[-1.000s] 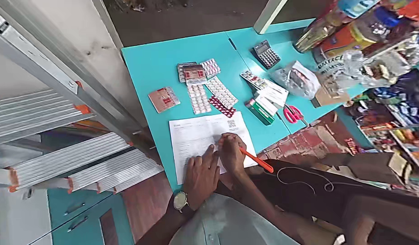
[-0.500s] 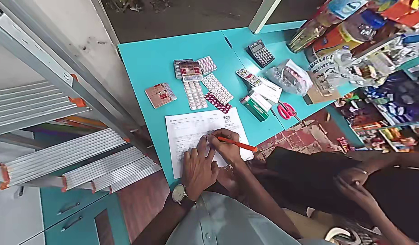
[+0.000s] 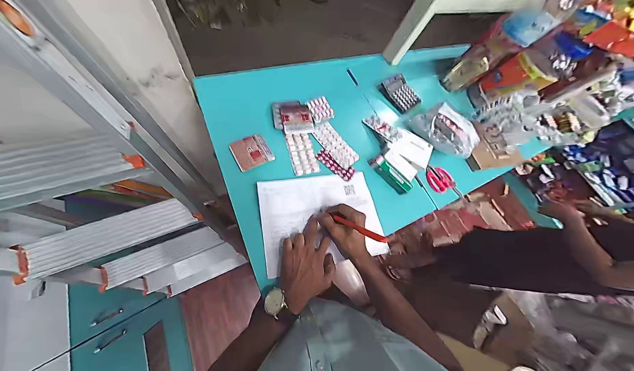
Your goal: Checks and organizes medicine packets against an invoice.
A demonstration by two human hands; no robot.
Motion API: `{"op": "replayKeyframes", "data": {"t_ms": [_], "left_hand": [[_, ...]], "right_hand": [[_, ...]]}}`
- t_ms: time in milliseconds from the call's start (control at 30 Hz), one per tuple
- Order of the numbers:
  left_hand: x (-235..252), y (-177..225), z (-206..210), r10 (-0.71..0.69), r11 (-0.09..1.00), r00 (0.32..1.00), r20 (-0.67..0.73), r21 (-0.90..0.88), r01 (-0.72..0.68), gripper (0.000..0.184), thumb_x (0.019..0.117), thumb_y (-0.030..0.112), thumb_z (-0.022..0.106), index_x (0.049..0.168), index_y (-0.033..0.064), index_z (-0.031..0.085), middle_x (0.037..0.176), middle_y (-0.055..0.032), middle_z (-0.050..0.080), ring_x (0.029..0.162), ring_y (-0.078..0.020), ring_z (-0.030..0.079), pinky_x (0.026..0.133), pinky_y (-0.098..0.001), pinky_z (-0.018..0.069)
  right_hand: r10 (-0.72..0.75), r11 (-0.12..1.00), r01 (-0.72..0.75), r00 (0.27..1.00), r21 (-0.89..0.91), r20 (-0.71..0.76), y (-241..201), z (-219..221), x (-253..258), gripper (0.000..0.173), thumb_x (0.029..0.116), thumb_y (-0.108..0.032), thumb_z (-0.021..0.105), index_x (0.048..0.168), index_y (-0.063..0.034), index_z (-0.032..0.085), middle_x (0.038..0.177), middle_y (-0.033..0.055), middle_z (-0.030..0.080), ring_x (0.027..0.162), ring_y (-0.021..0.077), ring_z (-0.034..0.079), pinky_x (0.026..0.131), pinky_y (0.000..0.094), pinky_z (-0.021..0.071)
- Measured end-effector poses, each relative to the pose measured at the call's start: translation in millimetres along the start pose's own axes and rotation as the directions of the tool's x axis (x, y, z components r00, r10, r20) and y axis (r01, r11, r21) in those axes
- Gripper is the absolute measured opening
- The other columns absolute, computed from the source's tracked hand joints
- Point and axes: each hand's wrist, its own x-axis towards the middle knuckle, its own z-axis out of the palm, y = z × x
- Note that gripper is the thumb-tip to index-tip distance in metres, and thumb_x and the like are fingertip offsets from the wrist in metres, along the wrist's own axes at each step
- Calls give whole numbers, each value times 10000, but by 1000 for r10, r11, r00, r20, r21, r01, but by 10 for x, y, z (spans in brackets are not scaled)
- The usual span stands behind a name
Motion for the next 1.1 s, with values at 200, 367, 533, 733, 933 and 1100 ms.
{"op": "replayKeyframes", "data": {"t_ms": [200,367,533,733,933,1100], "left_hand": [[-6,-30,9,-1,999,998,-59,33,3,539,911,505,483,1380,297,647,1594,-65,446,954,-268,662,759,-477,486],[-4,-31,-72,-17,1000,999,43,-2,17,539,957,500,460,1431,287,601,1642,-55,372,1026,-287,657,820,-491,488],[-8,-48,-79,-15,999,998,57,-39,17,540,967,500,461,1443,282,592,1646,-51,367,1037,-279,655,816,-483,490],[5,-37,-158,-26,998,995,98,-60,32,525,968,473,482,1441,272,588,1648,-58,362,1069,-293,656,837,-489,495],[9,-51,-92,-8,1000,1000,8,-23,9,524,955,483,482,1419,276,611,1625,-56,404,992,-264,661,779,-454,500],[-16,-57,-82,13,999,1000,-5,-33,-13,531,954,481,496,1418,253,616,1605,-66,435,981,-282,670,782,-476,497]], "right_hand": [[45,908,-54,998,415,33,-215,-25,446,116,958,-43,564,942,-20,677,771,25,719,613,104,665,548,258,569],[-123,976,136,988,-171,89,-413,364,1619,321,1057,-248,512,1144,4,691,942,116,725,838,198,701,783,399,576],[50,791,56,987,-610,155,-459,887,2405,632,845,-548,766,1258,-86,641,1437,184,567,1320,396,541,975,609,497],[-175,854,223,974,-469,144,-469,1014,2446,450,782,-265,830,1118,-12,670,1232,245,652,1157,417,627,945,605,503],[-458,848,518,611,112,645,-653,1234,2167,371,655,-177,886,858,-32,612,1452,185,558,1301,278,564,1056,427,477],[-474,869,445,623,217,623,-452,1198,2086,353,763,-249,863,879,-10,630,1423,213,584,1360,292,543,1103,433,465]]}}
